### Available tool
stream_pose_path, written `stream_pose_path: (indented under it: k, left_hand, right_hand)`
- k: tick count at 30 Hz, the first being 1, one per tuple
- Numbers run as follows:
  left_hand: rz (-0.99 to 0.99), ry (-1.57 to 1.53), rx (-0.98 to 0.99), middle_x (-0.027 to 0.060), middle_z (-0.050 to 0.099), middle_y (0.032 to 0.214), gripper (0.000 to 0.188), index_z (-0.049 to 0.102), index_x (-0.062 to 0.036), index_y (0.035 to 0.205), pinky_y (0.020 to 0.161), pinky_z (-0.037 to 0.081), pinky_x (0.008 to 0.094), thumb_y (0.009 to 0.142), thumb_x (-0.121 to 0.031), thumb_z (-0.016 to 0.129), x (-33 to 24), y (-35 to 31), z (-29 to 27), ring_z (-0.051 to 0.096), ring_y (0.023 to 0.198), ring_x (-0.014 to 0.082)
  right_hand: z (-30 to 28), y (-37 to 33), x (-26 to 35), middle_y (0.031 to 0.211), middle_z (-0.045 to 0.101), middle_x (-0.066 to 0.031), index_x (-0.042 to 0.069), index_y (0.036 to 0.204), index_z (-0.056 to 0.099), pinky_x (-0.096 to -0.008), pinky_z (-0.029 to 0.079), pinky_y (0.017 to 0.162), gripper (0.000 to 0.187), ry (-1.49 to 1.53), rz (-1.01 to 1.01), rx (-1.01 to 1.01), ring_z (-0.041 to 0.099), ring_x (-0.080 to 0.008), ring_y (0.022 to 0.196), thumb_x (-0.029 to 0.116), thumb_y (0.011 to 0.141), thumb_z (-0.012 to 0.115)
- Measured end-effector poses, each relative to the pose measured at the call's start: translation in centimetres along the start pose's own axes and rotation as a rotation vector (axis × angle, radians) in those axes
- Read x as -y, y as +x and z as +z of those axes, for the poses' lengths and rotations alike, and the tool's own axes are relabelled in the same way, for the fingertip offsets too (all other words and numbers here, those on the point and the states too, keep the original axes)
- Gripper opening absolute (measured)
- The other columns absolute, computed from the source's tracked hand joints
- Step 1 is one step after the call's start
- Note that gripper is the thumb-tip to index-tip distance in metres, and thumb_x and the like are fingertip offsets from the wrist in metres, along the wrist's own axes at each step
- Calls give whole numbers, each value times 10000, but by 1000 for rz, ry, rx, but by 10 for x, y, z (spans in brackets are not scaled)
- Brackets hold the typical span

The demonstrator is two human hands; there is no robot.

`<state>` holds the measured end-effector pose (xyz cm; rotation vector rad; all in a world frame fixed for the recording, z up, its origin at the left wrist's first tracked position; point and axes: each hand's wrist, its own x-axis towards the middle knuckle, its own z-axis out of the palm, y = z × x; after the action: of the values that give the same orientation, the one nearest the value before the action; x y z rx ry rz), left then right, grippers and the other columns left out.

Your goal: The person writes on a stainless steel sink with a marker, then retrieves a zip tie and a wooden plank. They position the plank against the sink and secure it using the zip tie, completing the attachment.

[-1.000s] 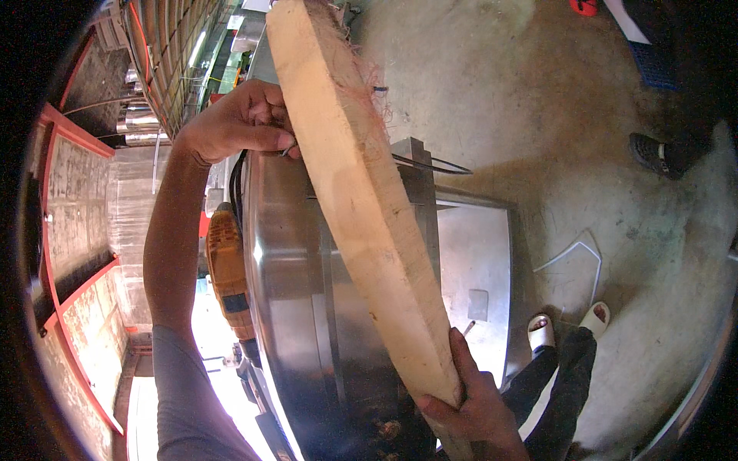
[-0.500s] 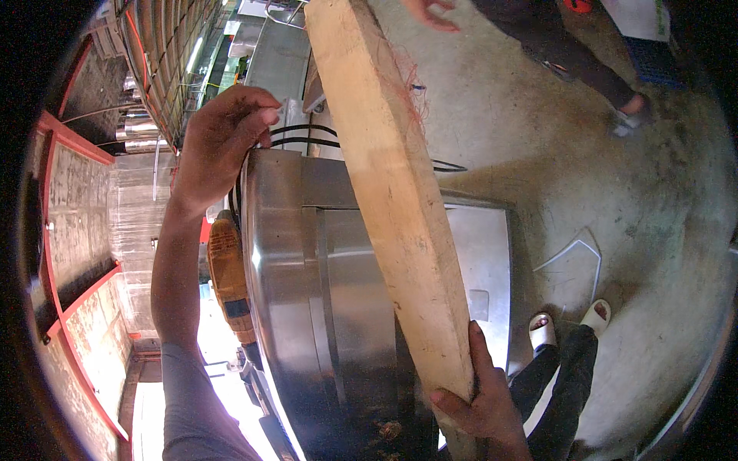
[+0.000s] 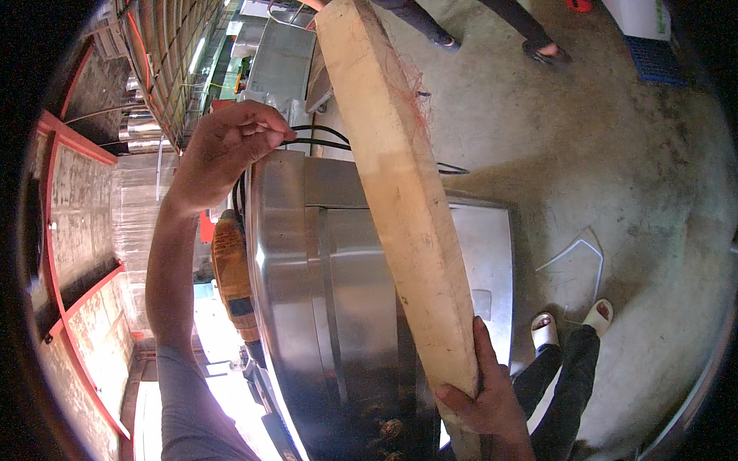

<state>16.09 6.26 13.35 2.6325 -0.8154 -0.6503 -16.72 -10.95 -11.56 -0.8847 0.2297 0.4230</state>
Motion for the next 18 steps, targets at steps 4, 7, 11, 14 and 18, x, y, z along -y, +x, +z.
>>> stream_pose_path:
  k: [4,7,11,14,18]
  left_hand:
    - [-141,-128,130,68,731,976,156,691,28,1075,860,570,265,966,-84,688,4,12,-5,696,948,119]
    - [-211,-191,190,107,751,989,181,701,19,1058,873,594,285,927,-101,732,3,16,-9,719,946,150]
    - [-227,-117,269,88,757,946,155,703,7,1022,854,604,281,883,-44,749,-1,26,-14,730,912,141]
    - [-237,-32,349,72,754,913,135,698,-9,978,841,600,277,860,-27,761,-4,35,-20,733,914,141]
    - [-285,-15,391,66,746,876,122,689,-27,929,824,592,270,843,-29,776,-2,41,-22,738,943,162]
  right_hand:
    - [-2,-1,-2,1440,524,-279,-54,1593,98,-419,441,1088,1136,13,-34,17,587,-328,1276,361,812,810]
    - [-3,-2,-4,1460,507,-272,-47,1596,100,-420,433,1096,1133,85,28,31,571,-323,1293,349,811,814]
    - [-1,-3,-9,1462,508,-263,-35,1600,100,-423,440,1088,1137,139,40,32,575,-314,1286,347,811,824]
    - [1,-4,-11,1456,517,-259,-33,1602,97,-424,444,1083,1143,167,38,23,580,-311,1280,348,812,829]
    - [1,-6,-12,1449,527,-256,-34,1602,92,-426,446,1080,1136,164,38,20,583,-306,1278,338,818,826]
